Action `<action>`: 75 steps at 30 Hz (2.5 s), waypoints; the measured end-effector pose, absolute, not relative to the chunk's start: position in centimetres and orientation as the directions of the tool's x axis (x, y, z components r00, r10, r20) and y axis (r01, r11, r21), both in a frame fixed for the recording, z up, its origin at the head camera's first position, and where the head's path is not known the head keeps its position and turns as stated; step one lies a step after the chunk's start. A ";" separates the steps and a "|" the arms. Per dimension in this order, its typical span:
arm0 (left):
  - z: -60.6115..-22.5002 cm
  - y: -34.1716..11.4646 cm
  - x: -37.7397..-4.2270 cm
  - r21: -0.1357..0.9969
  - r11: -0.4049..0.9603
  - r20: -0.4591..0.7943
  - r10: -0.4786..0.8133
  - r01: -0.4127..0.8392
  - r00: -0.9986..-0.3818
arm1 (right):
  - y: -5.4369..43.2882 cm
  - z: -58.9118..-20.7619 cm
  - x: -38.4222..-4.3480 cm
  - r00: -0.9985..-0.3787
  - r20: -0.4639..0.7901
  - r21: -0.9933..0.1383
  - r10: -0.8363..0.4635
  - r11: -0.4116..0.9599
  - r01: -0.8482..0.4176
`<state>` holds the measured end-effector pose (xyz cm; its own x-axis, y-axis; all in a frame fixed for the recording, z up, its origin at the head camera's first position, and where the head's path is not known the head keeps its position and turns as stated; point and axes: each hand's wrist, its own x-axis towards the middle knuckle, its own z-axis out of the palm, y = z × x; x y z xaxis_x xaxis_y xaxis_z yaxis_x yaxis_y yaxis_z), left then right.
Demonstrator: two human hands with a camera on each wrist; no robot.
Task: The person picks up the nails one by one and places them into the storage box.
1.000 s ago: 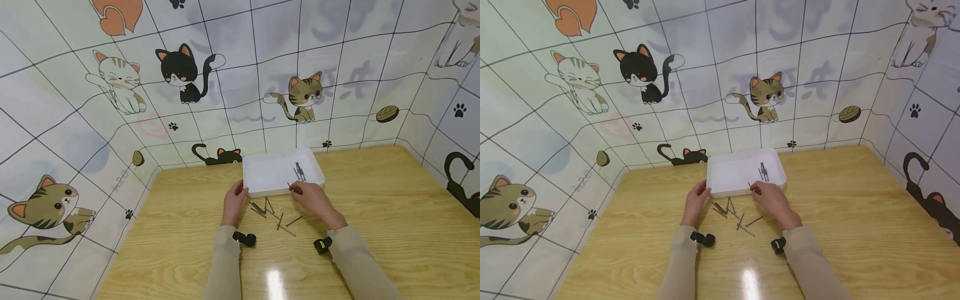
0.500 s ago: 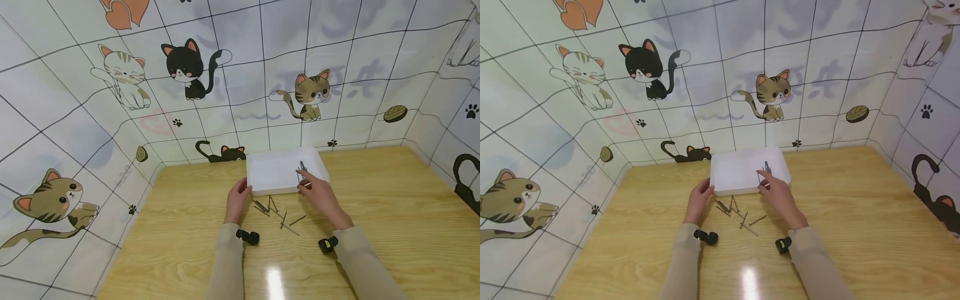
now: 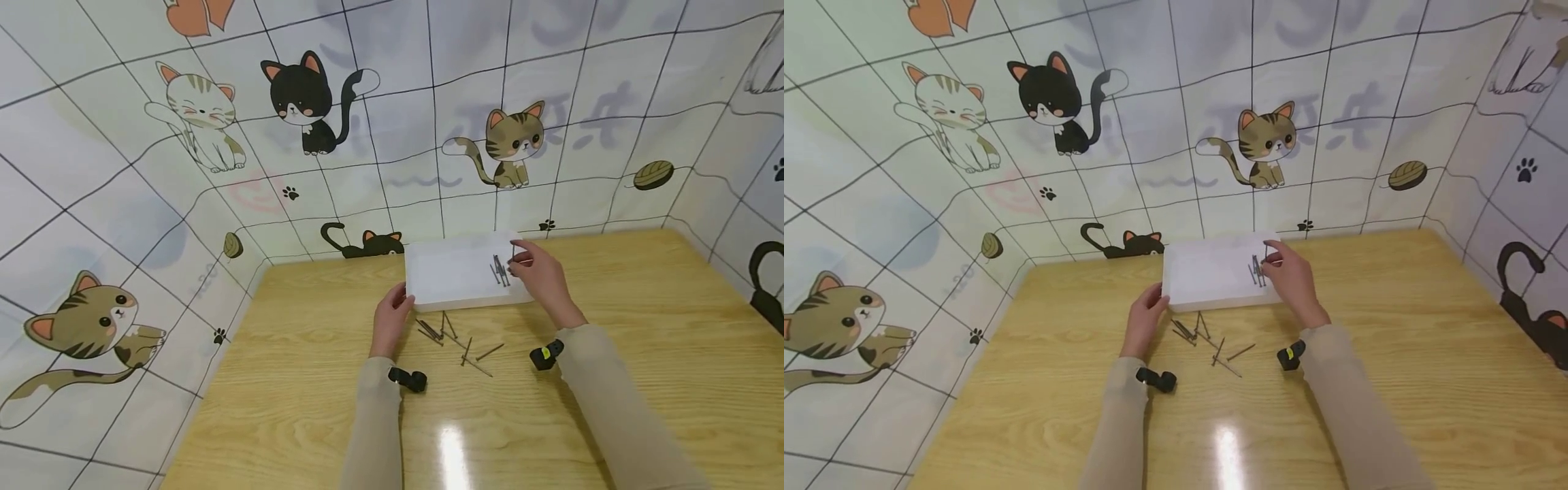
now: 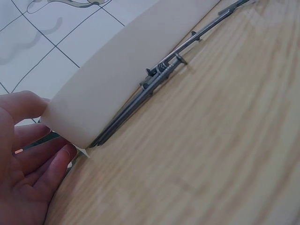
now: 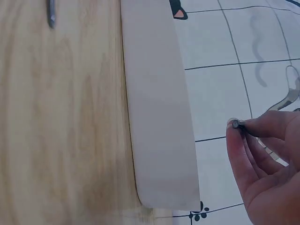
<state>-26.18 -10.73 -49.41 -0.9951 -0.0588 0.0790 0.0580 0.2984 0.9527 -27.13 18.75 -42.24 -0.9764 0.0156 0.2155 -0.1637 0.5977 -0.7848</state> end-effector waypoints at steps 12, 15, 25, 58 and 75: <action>-49.5 -11.0 -26.1 0.954 0.295 0.080 -0.058 0.060 -0.995 | 17.2 -43.5 -31.9 -0.991 0.079 -0.677 -0.108 0.724 -0.133; -49.4 -10.8 -26.2 0.953 0.299 0.074 -0.066 0.051 -0.995 | 17.0 -43.8 -32.6 -0.992 0.047 -0.638 -0.118 0.760 -0.121; -49.7 -10.9 -26.5 0.955 0.291 0.075 -0.074 0.050 -0.994 | 16.5 -44.5 -34.5 -0.994 -0.018 -0.628 -0.107 0.775 -0.072; -49.3 -10.6 -26.6 0.951 0.306 0.060 -0.083 0.032 -0.995 | 16.5 -46.6 -37.6 -0.987 -0.053 -0.479 -0.153 0.871 -0.109; -49.5 -10.5 -26.3 0.947 0.316 0.089 -0.074 0.061 -0.993 | 16.8 -44.5 -35.6 -0.989 -0.026 -0.444 -0.149 0.888 -0.122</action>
<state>-26.32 -10.45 -49.46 -0.9933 -0.0741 0.0886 0.0609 0.3164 0.9467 -35.58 16.80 -44.52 -0.9885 -0.1488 -0.0255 -0.1222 0.8879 -0.4436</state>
